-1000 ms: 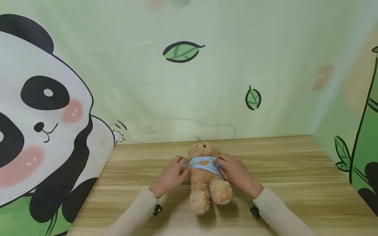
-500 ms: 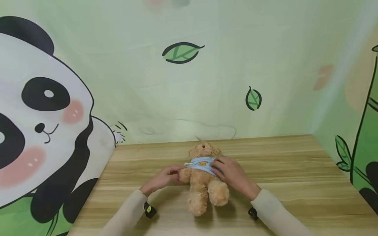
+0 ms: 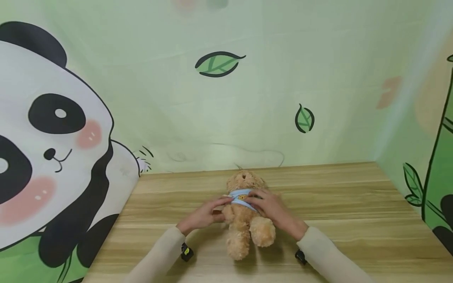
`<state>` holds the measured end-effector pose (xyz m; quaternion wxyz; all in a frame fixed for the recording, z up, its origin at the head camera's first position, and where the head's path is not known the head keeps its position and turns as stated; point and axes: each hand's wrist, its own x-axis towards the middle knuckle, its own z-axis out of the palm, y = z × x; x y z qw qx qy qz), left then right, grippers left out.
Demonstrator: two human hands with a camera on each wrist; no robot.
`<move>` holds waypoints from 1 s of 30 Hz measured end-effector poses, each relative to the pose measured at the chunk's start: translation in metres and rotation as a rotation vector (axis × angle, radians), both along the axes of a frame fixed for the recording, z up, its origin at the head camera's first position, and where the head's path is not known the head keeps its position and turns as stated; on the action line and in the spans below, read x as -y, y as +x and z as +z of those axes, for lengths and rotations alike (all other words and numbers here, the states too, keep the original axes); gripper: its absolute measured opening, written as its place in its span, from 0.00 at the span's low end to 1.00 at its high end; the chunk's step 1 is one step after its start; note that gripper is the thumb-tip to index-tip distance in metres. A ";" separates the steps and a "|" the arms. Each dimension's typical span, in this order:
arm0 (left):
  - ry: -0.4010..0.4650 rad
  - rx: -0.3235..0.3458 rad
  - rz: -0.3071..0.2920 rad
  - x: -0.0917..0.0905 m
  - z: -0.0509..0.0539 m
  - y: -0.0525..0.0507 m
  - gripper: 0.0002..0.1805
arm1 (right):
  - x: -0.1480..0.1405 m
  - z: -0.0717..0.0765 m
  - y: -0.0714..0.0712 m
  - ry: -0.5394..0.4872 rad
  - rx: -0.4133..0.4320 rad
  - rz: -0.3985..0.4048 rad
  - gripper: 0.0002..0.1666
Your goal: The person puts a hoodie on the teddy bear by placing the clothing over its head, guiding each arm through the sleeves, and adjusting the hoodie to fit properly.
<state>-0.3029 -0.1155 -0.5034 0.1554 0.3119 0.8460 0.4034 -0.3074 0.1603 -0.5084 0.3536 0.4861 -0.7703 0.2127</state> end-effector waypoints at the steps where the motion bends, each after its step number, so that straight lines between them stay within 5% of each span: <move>1: 0.002 0.013 0.002 -0.001 0.000 0.000 0.33 | 0.000 -0.001 0.000 -0.006 -0.006 0.000 0.16; 7: 0.013 -0.024 0.033 -0.011 -0.003 -0.001 0.20 | 0.003 -0.006 0.000 -0.020 -0.002 -0.020 0.21; 14: -0.015 -0.292 0.060 -0.021 -0.004 0.002 0.09 | -0.001 -0.006 0.001 -0.031 0.004 -0.009 0.21; 18: -0.016 -0.272 0.090 -0.025 0.001 0.004 0.11 | -0.005 -0.004 0.001 -0.023 0.025 0.000 0.10; 21: -0.047 -0.238 0.090 -0.026 0.003 0.004 0.14 | -0.006 -0.003 0.000 -0.004 0.046 -0.004 0.11; 30: -0.131 -0.447 0.064 -0.036 0.003 0.001 0.07 | -0.006 0.003 0.002 0.074 0.136 -0.013 0.07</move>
